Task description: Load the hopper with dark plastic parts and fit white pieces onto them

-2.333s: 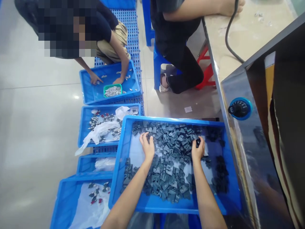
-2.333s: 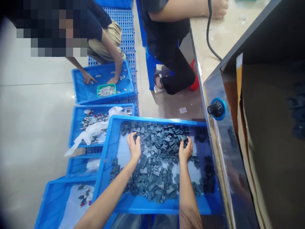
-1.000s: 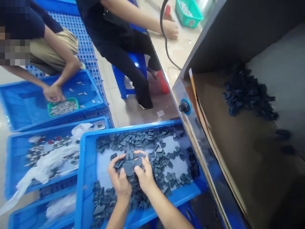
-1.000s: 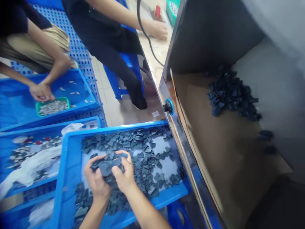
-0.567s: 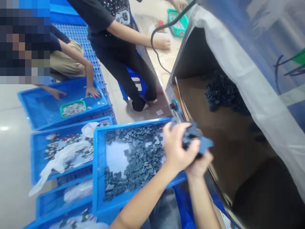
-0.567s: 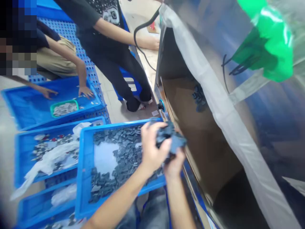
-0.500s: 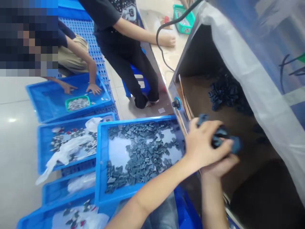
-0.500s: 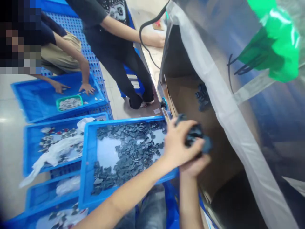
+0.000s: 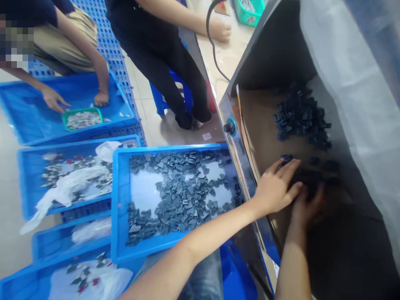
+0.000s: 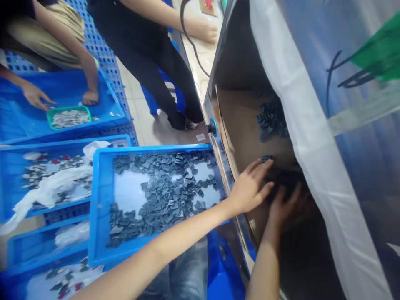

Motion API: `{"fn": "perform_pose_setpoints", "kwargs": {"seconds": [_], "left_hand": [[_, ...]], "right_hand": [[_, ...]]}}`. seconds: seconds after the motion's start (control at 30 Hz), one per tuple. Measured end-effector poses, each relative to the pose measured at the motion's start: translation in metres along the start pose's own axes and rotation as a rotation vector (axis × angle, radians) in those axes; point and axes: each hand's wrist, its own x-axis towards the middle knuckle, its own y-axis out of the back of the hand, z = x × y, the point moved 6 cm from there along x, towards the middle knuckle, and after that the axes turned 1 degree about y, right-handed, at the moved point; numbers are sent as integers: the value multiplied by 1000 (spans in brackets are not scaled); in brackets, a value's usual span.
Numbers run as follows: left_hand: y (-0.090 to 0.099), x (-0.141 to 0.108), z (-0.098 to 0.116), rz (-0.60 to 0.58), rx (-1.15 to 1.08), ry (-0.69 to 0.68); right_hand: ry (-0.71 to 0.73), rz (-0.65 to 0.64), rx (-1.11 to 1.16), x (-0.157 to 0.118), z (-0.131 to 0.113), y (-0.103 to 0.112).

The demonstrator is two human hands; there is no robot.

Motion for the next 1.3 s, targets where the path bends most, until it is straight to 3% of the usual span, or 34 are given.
{"fn": "perform_pose_setpoints", "kwargs": {"seconds": [0.07, 0.13, 0.17, 0.23, 0.3, 0.33, 0.37, 0.4, 0.43, 0.53, 0.6, 0.73, 0.83, 0.97, 1.1, 1.3], "left_hand": [[36, -35, -16, 84, -35, -69], [80, -84, -49, 229, 26, -95], [103, -112, -74, 298, 111, -31], [149, -170, -133, 421, 321, 238], [191, -227, -181, 519, 487, 497], [208, -253, -198, 560, 541, 613], [220, -275, -210, 587, 580, 713], [228, -294, -218, 600, 598, 812], [233, -309, -222, 602, 602, 899], [228, -331, -224, 577, 604, 1045], [218, -333, -226, 569, 615, 1083], [196, -331, -240, 621, 583, 1127], [185, -320, -250, 721, 527, 1121], [181, -292, -271, 791, 412, 1051], [180, -275, -291, 792, 288, 1018], [164, -277, -290, 774, 102, 1081]], "right_hand": [[-8, 23, -58, 0, -5, -4], [-33, 80, -119, -1, -14, 4], [-36, 130, -138, -6, -23, 11], [26, 248, -115, -30, -54, 23], [214, 253, 57, -69, -99, 15], [301, 98, 184, -90, -120, -5], [358, -173, 304, -114, -139, -35], [337, -464, 368, -139, -150, -70], [191, -661, 360, -160, -148, -102], [-57, -716, 278, -195, -120, -165], [-188, -746, 228, -212, -93, -195], [-339, -725, 173, -245, -70, -223], [-409, -578, 163, -255, -78, -235], [-395, -453, 207, -232, -91, -261], [-330, -491, 277, -218, -100, -276], [-320, -610, 486, -232, -140, -278]]}}
